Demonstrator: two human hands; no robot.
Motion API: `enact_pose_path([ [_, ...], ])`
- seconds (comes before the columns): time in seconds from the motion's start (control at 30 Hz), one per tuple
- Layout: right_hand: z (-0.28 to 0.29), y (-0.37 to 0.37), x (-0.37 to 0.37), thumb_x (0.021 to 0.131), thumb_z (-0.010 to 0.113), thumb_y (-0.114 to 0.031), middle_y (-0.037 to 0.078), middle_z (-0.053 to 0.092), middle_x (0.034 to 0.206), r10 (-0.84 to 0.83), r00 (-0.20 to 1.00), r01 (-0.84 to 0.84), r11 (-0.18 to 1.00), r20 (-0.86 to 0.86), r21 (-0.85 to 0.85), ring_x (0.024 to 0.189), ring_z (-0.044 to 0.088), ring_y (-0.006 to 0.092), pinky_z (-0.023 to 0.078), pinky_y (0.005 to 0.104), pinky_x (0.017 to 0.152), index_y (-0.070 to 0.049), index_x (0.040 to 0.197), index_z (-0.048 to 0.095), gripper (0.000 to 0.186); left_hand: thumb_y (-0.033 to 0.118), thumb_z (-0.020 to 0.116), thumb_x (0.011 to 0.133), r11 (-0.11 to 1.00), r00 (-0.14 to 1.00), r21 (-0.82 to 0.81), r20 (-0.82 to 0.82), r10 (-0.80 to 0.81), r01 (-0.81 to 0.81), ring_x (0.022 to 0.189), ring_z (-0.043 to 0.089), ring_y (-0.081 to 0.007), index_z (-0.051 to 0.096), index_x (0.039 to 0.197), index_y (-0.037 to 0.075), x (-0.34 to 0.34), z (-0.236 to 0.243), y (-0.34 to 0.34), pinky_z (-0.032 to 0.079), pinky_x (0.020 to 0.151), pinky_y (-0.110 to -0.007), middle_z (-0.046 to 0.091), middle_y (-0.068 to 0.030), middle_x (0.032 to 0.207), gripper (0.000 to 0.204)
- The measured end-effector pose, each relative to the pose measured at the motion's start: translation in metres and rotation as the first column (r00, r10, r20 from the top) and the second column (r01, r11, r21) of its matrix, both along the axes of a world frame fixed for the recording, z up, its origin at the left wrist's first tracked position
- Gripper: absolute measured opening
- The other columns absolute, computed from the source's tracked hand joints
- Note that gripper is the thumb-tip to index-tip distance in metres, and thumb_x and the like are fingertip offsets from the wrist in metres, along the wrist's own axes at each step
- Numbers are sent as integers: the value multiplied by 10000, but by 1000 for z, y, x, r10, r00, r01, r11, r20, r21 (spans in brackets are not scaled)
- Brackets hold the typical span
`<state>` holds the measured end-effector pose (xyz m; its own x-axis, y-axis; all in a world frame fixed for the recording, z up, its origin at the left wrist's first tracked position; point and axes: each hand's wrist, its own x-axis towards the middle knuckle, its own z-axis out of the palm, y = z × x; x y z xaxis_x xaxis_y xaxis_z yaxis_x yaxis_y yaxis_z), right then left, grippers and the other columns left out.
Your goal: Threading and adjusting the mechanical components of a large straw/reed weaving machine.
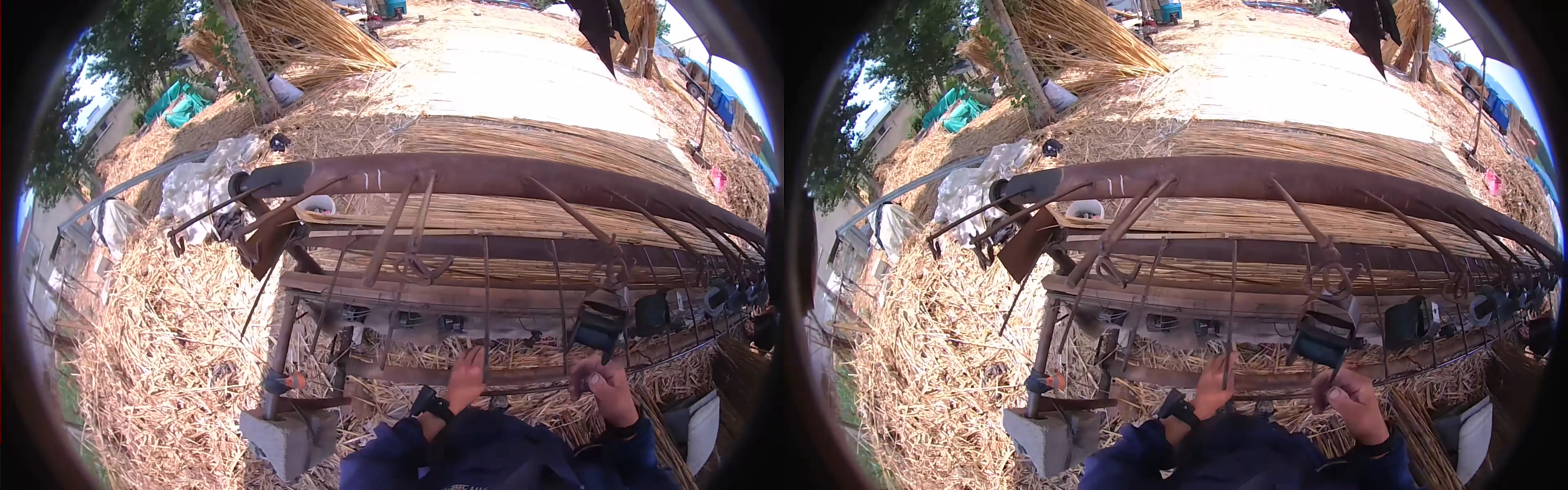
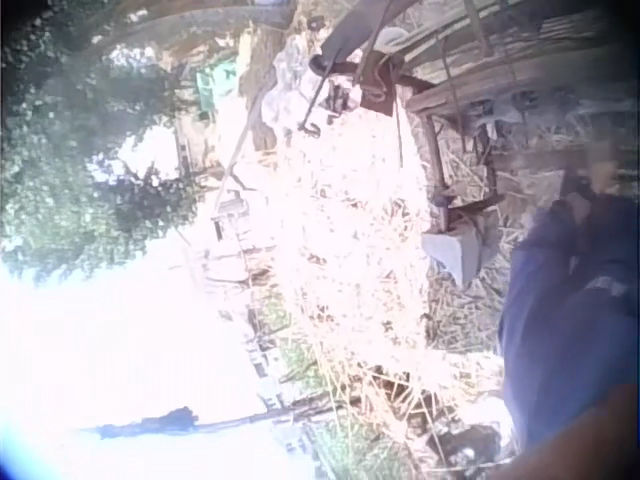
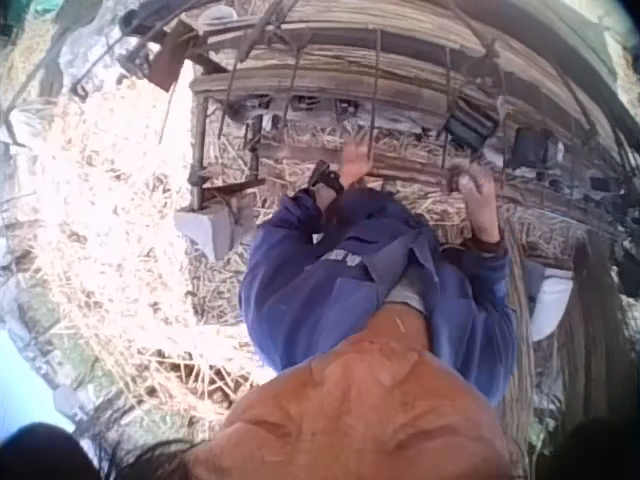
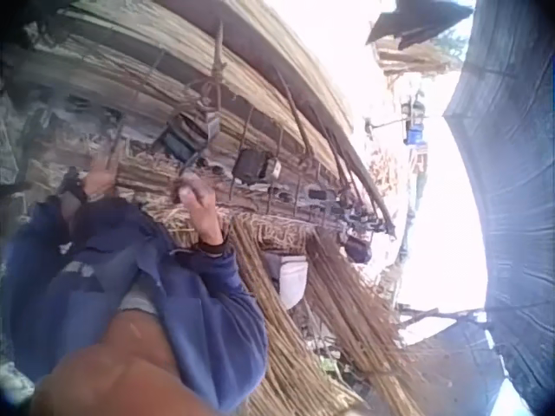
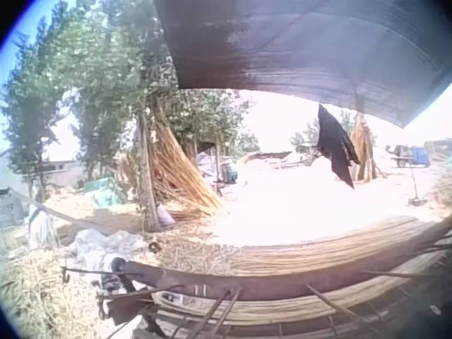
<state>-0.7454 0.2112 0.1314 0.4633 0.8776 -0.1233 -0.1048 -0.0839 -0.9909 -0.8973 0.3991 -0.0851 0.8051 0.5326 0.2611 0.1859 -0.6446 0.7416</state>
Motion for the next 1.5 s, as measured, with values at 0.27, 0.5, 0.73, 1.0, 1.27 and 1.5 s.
enact_pose_path([
  [0.27,0,0,-15,825,573,-231,99,602,726,30,1000,-30,996,0,-84,641,579,160,474,279,598,28,900,566,269,163,569,799,806,817,-149,-19,577,-573,1010,474,-434,395,1226,-30,84,30,139,391,863,-457,511,-248,1119,501],
  [0.5,0,4,1,854,528,-124,44,561,750,347,912,-333,938,220,-100,666,529,113,425,248,592,8,890,587,149,181,456,893,879,898,-247,66,435,-408,862,568,-379,575,988,36,23,-18,65,458,729,-431,602,-187,936,210],
  [0.73,2,42,-23,818,513,-59,57,602,803,585,797,-572,811,149,-122,715,555,117,453,263,639,-5,914,604,143,309,510,864,912,909,-21,75,410,-410,817,581,-374,468,1181,40,-30,46,63,455,696,-421,599,-186,893,418],
  [1.0,31,102,-40,847,555,-140,66,627,873,411,891,-397,912,195,-106,751,565,127,454,269,685,-4,970,600,189,402,520,868,959,996,-277,38,80,-67,999,539,-279,320,1312,-3,-17,156,112,420,820,-348,529,-187,1138,633],
  [1.27,2,207,-55,791,609,-261,73,570,1050,247,969,-245,957,8,155,948,555,151,436,274,809,37,1115,503,452,453,466,894,417,954,-867,188,-234,273,1018,462,-115,430,1241,43,1,194,135,366,885,-271,499,-50,1127,539],
  [1.5,-63,203,-64,855,565,-210,111,581,1055,173,926,-229,964,-336,-133,919,594,201,485,333,814,50,1123,494,381,460,503,870,96,921,-930,328,-212,354,1040,428,-106,411,1226,73,-9,171,141,398,796,-274,459,-37,1110,534],
])
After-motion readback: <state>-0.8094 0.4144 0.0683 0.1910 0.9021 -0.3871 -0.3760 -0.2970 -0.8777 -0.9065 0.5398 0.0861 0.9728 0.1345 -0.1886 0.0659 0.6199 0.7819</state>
